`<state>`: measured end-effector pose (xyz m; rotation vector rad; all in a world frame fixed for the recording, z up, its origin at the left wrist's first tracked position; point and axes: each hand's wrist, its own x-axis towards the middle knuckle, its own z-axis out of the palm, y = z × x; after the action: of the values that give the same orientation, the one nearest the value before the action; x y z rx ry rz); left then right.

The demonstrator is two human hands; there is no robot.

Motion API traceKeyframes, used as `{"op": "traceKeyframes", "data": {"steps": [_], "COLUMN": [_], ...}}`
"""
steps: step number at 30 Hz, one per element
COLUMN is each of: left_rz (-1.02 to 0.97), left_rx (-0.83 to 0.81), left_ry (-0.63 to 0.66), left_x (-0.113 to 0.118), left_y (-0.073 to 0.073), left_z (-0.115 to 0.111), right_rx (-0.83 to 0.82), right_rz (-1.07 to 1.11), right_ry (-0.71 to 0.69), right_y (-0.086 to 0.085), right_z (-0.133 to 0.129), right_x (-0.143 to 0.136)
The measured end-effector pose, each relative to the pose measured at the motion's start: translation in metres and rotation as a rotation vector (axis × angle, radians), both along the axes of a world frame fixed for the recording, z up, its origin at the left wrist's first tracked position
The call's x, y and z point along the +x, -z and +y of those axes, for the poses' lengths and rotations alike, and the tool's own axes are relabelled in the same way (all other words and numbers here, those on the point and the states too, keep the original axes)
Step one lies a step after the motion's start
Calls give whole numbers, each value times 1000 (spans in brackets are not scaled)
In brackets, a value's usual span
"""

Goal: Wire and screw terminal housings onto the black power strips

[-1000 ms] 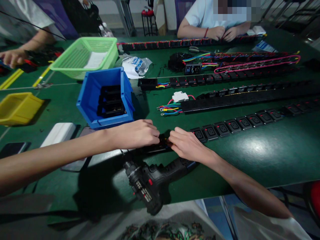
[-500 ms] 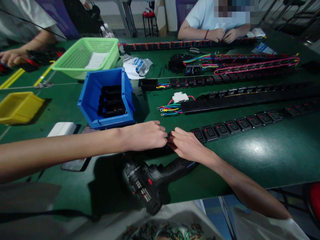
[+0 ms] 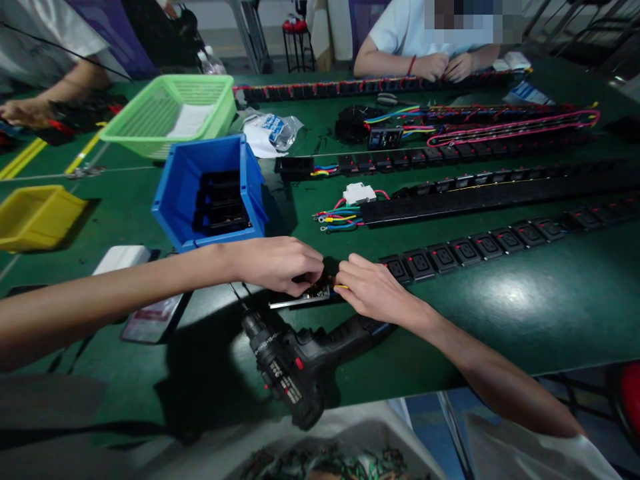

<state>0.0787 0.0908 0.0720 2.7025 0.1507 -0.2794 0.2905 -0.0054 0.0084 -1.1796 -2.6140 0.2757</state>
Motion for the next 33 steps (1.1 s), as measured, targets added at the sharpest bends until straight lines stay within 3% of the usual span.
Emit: {"op": "traceKeyframes", "data": {"steps": [8,20,27,33], "left_rz": [-8,98,141,50], "left_rx": [-127,134,63,30], "left_ry": [-33,99,13,-120], "left_x": [-6,15,13,-11], "left_y": [13,0,-4,2], "left_z": [4,-2,0,-8], "right_rx": [-30,19,13,-16], "right_rz": [15,-16,7,12], "right_ry": [-3,-8,-6,-9], "right_y": [2,3,3,0], "right_z": [1,0,1,1], "right_x": [0,0,0,0]}}
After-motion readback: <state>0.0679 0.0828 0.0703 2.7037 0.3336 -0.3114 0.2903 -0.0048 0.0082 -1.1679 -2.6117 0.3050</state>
